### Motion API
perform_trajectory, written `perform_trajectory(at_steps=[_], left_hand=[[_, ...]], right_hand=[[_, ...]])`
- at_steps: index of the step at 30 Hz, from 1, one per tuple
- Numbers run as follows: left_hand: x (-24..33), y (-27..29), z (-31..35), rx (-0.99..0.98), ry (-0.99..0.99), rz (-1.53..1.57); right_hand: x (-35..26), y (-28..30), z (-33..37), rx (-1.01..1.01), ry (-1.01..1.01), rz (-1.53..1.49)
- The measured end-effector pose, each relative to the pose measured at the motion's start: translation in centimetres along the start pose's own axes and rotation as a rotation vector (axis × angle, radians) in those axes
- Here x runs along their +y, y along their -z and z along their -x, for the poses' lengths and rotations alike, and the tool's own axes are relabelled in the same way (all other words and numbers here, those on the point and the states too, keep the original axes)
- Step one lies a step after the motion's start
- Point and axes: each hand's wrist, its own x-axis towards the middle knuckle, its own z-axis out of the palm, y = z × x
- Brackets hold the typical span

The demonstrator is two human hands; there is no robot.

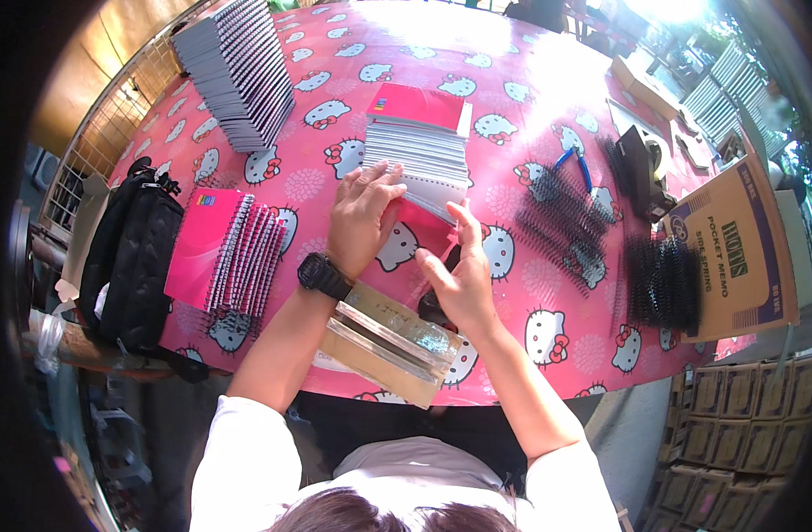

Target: The person aligns notebook covers and paper pages on an alignment block, threads a metal spiral coil through the pre-punched holes by hand, and then uses a hand tool to crimp the ends of the wire.

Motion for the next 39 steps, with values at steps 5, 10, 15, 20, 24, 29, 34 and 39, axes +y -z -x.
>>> perform_trajectory(at_steps=[5, 10, 15, 20, 24, 29, 34, 39], left_hand=[[0.0, 0.0, 0.1, -0.002, -0.001, 0.001], [0.0, 0.1, 0.1, -0.015, 0.000, 0.000], [0.0, 0.0, 0.0, -0.001, -0.010, 0.006], [-0.2, 0.0, 0.2, -0.027, -0.006, 0.009], [-0.3, 0.1, 0.2, -0.026, -0.005, 0.015], [0.0, 0.0, -0.1, -0.013, -0.010, -0.005], [-0.3, 0.0, 0.0, -0.023, -0.013, 0.014], [-0.2, 0.1, -0.1, -0.019, -0.007, 0.019]], right_hand=[[-0.6, -0.5, 0.9, 0.014, 0.081, 0.203], [0.2, 0.8, 0.1, 0.096, 0.065, 0.321], [-1.3, 0.0, 0.4, -0.007, 0.040, 0.312], [-0.5, -0.5, 1.1, -0.046, 0.085, 0.354], [-0.4, -0.3, 1.4, -0.031, 0.090, 0.300], [0.2, 0.5, -0.3, 0.050, -0.007, 0.118], [0.9, 0.2, -0.8, 0.041, 0.033, 0.103], [1.0, -0.2, -0.4, 0.073, 0.004, 0.052]])
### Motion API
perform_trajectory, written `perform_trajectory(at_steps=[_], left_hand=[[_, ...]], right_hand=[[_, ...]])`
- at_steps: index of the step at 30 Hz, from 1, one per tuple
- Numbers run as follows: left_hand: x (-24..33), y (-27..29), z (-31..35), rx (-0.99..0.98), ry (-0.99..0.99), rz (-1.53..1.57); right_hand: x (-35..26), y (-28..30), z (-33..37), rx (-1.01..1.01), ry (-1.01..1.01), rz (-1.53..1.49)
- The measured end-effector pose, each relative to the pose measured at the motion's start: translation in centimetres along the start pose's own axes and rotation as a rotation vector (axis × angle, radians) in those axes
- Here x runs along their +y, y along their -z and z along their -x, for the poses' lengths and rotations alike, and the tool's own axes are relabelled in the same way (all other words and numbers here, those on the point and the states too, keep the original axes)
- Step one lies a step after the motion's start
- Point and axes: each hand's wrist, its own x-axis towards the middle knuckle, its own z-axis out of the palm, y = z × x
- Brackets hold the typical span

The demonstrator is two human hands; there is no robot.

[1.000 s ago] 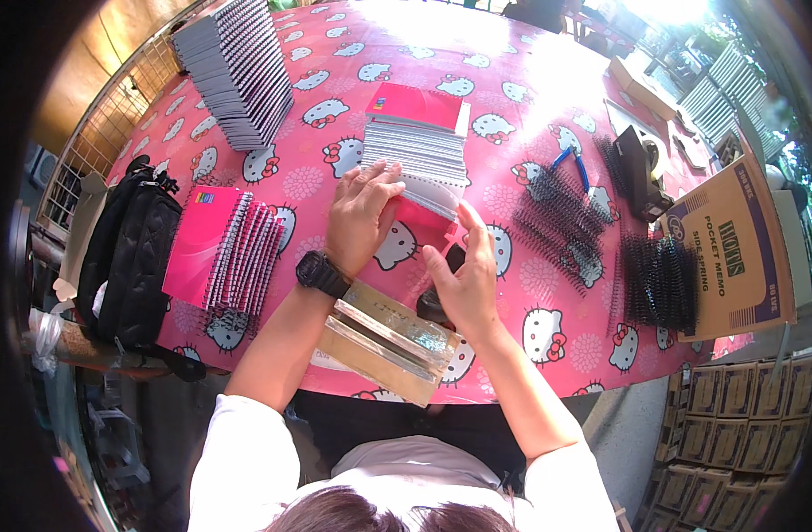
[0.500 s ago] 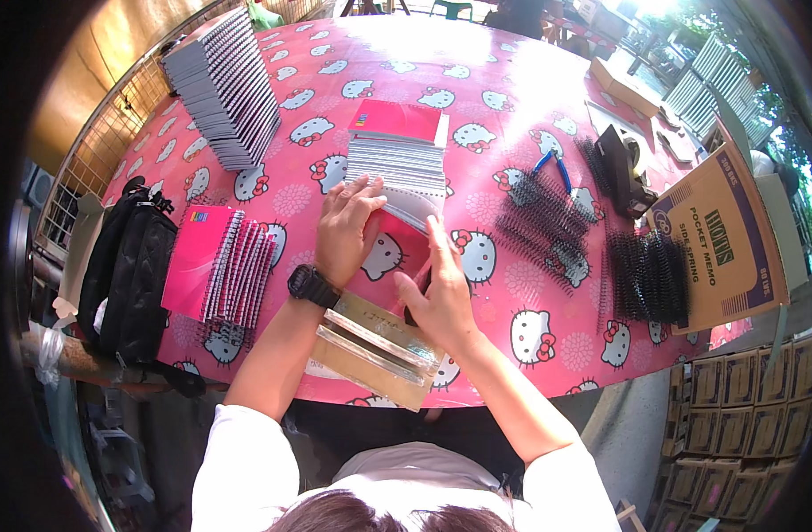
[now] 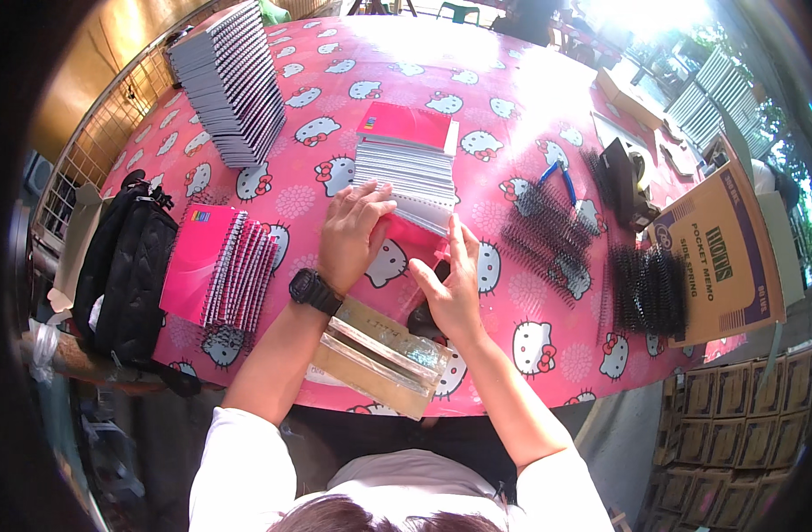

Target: The person aligns notebook covers and paper pages on an alignment block, threads a metal spiral coil through the pre-punched holes by hand, and then uses a hand tool to crimp the ends of the wire.

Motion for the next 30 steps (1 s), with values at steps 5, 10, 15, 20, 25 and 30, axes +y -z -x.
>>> perform_trajectory(at_steps=[5, 10, 15, 20, 25, 30], left_hand=[[0.1, 0.0, 0.0, 0.006, -0.005, -0.007], [0.0, 0.2, 0.1, -0.008, 0.004, -0.001], [0.0, 0.2, 0.2, 0.006, -0.001, 0.006], [-0.2, 0.3, 0.2, -0.028, -0.025, 0.012], [0.0, 0.9, 0.0, -0.050, 0.015, -0.120], [1.3, 4.6, -2.9, 0.025, -0.013, -0.089]], right_hand=[[0.3, 0.4, 0.1, -0.030, 0.016, 0.029], [-0.9, 0.1, 0.5, -0.009, 0.035, 0.252], [-0.6, 0.1, 0.4, 0.059, 0.126, 0.423], [-0.2, 1.3, -2.4, 0.000, 0.036, 0.261], [1.1, 1.9, -3.3, -0.080, -0.035, 0.349], [-1.4, 2.2, -2.0, 0.020, 0.317, 0.034]])
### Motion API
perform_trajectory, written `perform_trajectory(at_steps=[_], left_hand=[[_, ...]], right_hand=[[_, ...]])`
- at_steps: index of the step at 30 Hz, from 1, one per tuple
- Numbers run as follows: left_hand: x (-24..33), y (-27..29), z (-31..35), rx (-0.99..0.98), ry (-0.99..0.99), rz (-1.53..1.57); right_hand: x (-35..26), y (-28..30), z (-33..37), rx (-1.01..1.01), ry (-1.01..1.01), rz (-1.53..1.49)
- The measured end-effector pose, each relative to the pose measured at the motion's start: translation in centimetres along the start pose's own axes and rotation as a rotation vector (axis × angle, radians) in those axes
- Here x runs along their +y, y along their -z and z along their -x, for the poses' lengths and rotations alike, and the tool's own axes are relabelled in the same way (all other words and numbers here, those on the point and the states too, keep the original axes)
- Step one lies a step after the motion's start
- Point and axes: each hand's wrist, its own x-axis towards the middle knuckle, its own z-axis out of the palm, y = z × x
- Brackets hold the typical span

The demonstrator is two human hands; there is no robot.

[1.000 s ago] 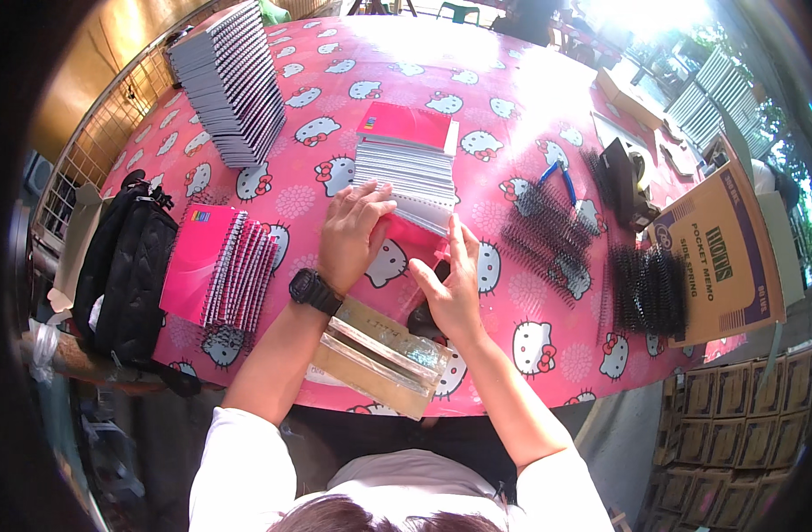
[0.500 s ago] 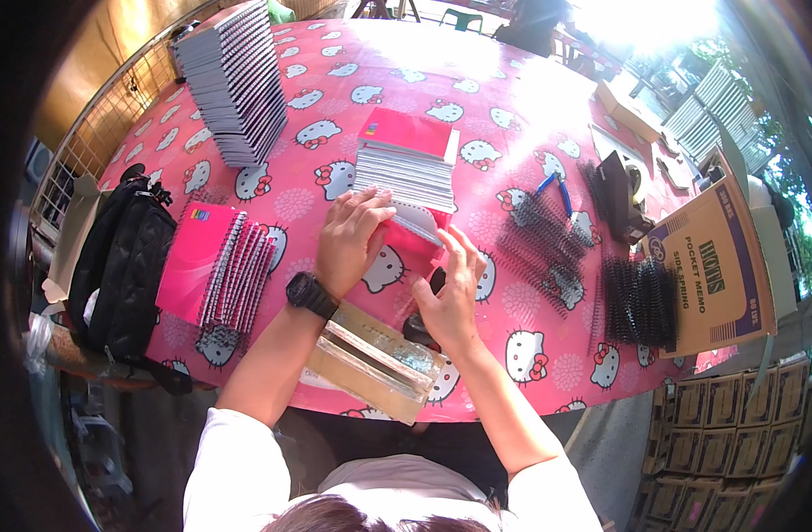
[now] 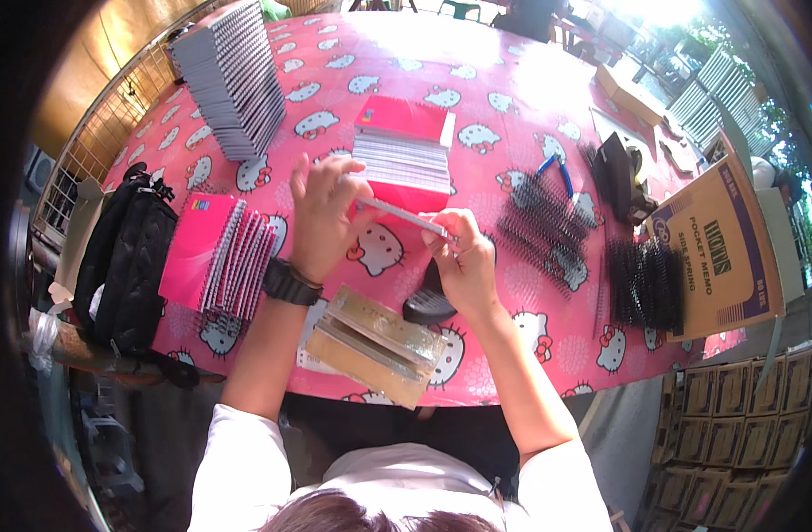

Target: The person aligns notebook covers and paper pages on an alignment block, threads a metal spiral coil through the pre-punched holes by hand, and then uses a hand tool to crimp the ends of the wire.

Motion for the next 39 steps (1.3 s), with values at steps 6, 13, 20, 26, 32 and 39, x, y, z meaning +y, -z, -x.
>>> perform_trajectory(at_steps=[6, 13, 20, 26, 32, 39], left_hand=[[3.4, 8.3, -1.9, -0.294, -0.028, 0.363], [5.4, 10.7, 1.5, -0.460, 0.036, 0.527], [5.9, 9.4, 6.9, -0.290, 0.507, 0.764], [10.5, 6.4, 11.4, -0.008, 0.832, 0.825], [11.2, 5.3, 10.2, 0.066, 0.846, 0.686], [10.7, 5.3, 11.6, 0.106, 0.827, 0.823]], right_hand=[[-7.9, 3.3, 4.0, -0.162, -0.081, 0.003], [-9.7, 4.3, 8.3, -0.281, -0.025, 0.076], [-8.0, 4.1, 11.1, -0.196, -0.116, -0.022], [-7.4, 0.8, 12.1, -0.093, -0.508, -0.683], [0.2, 8.6, 4.2, 0.032, -0.053, 0.401], [5.2, 10.9, 2.9, -0.292, -0.143, 0.917]])
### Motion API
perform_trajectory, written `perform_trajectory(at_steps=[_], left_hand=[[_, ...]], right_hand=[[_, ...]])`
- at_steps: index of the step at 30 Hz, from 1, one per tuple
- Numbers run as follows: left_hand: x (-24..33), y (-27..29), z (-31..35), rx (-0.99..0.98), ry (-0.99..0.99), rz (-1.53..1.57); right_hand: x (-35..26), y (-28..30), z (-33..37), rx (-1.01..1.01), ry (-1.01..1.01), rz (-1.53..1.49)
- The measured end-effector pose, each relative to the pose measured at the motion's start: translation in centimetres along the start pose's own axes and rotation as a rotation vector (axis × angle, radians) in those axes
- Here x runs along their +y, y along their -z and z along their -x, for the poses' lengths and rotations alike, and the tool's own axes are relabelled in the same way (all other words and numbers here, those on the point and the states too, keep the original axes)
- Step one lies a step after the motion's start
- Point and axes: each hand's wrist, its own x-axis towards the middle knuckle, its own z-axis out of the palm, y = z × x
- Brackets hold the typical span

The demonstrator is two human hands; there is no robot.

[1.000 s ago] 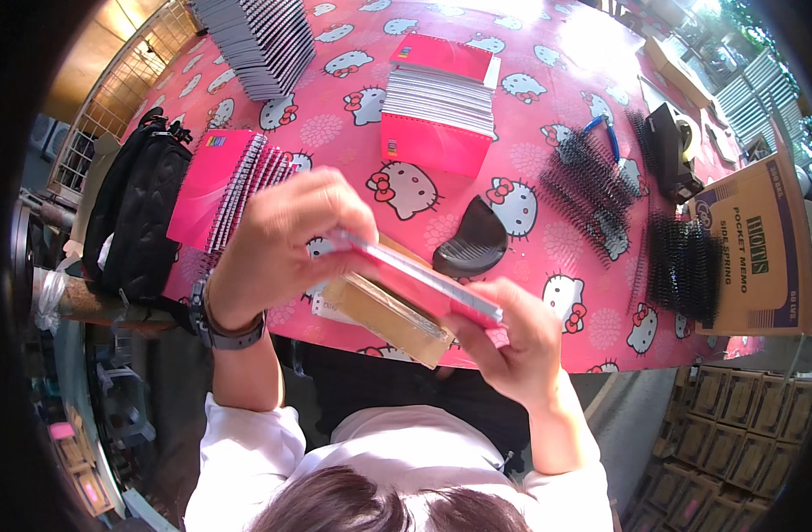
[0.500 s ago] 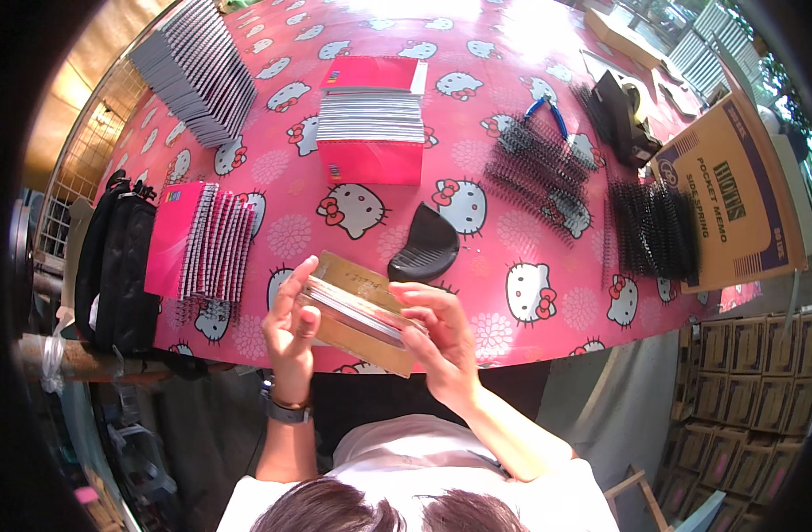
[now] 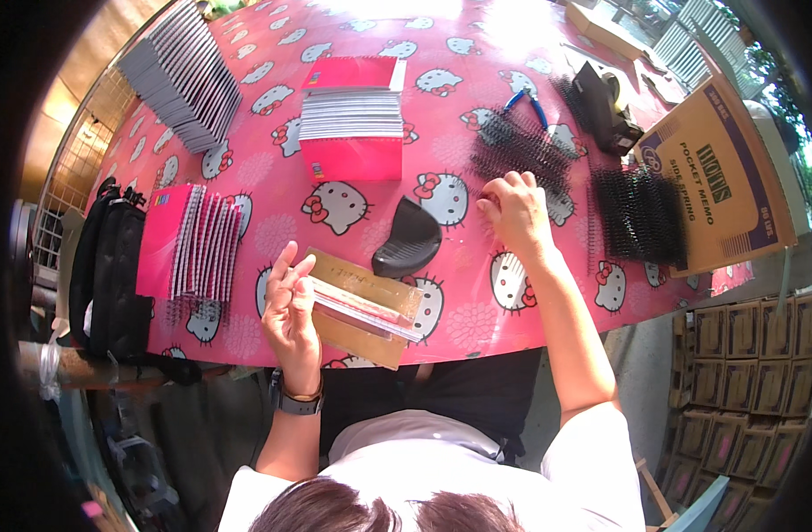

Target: The person aligns notebook covers and paper pages on an alignment block, threads a metal spiral coil through the pre-punched holes by hand, and then uses a hand tool to crimp the ends of the wire.

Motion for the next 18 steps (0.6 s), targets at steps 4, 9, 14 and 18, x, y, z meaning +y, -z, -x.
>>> perform_trajectory(at_steps=[4, 9, 14, 18], left_hand=[[2.0, -1.0, 0.0, 0.015, -0.342, -0.438], [2.1, -3.0, 1.8, -0.354, -0.495, -0.649], [1.0, -3.8, 0.1, -0.219, -0.499, -0.631], [1.3, -4.5, 0.5, -0.221, -0.532, -0.681]], right_hand=[[2.5, 0.1, -0.7, 0.199, -0.075, -0.286], [-2.4, 7.0, -0.2, 0.134, -0.179, -0.585], [-7.6, 7.9, 5.8, -0.150, 0.048, -0.898], [-8.9, 6.3, 7.9, -0.174, 0.015, -0.933]])
